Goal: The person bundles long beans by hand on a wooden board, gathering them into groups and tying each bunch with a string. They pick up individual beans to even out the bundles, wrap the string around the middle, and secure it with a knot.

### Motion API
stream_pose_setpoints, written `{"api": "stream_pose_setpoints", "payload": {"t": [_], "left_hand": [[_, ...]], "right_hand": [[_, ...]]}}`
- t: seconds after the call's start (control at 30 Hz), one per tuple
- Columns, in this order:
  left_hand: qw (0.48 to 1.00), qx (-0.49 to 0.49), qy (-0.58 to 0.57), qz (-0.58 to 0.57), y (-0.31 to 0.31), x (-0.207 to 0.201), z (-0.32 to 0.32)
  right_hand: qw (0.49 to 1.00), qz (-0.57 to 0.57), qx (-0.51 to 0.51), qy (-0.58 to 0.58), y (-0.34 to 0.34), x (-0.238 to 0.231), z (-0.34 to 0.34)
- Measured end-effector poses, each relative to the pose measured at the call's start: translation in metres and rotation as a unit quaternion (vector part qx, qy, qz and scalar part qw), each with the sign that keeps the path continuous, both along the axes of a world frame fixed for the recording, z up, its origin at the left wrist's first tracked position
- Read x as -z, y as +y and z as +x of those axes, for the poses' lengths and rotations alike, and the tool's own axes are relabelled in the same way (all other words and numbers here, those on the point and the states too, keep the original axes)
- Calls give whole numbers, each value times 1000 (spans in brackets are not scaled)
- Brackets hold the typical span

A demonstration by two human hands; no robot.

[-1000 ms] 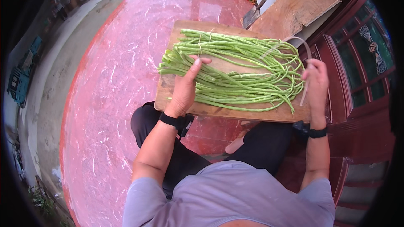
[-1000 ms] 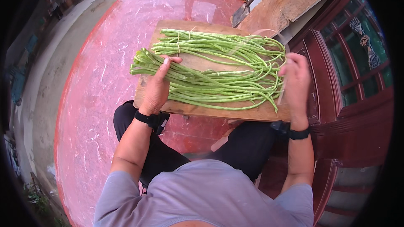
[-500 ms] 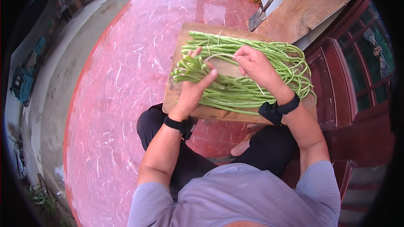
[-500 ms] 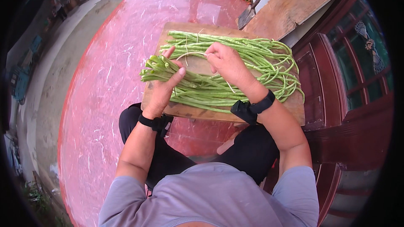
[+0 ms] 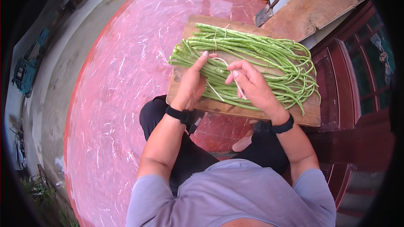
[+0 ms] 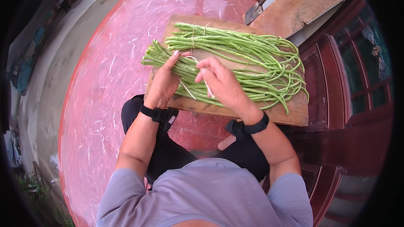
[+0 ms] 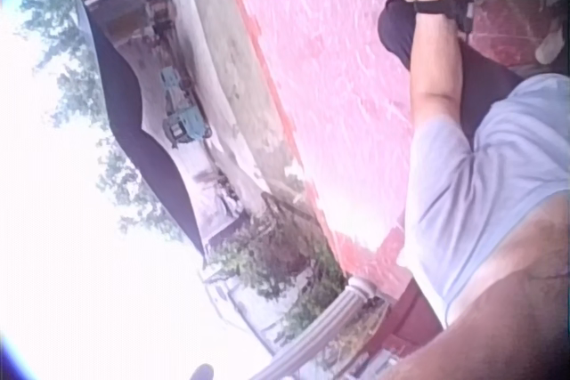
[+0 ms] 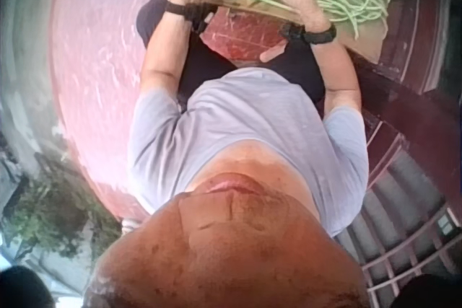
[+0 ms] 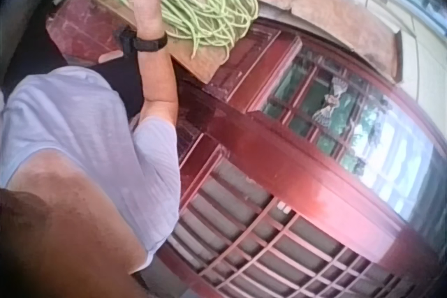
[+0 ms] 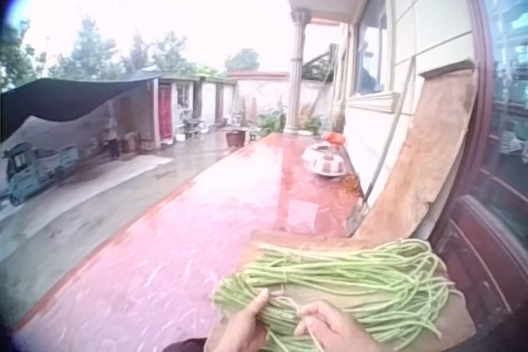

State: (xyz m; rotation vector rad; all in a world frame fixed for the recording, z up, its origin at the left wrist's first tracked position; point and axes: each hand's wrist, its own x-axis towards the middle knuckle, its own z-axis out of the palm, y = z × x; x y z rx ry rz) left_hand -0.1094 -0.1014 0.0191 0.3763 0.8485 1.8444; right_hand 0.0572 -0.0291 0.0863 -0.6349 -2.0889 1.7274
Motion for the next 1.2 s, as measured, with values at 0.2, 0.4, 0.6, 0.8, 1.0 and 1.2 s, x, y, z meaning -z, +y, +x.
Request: {"api": "stream_pose_setpoints", "payload": {"t": [0.2,0.4,0.6,0.8,1.0,1.2], "left_hand": [[993,-7,-111,49,5,20,-6],[982,-14,-167,83,3,20,-4],[974,7,-199,103,3,19,-4],[979,27,-183,84,1,21,-6],[985,25,-153,74,3,14,-2],[986,14,-158,45,0,17,-6]], "right_hand": [[992,123,31,-22,-26,31,-2],[963,263,59,25,-28,42,2],[925,373,24,60,-24,51,-5],[947,316,6,54,-25,50,-5],[924,379,-49,-36,-9,33,-5],[969,220,-113,12,-3,19,-8]]}}
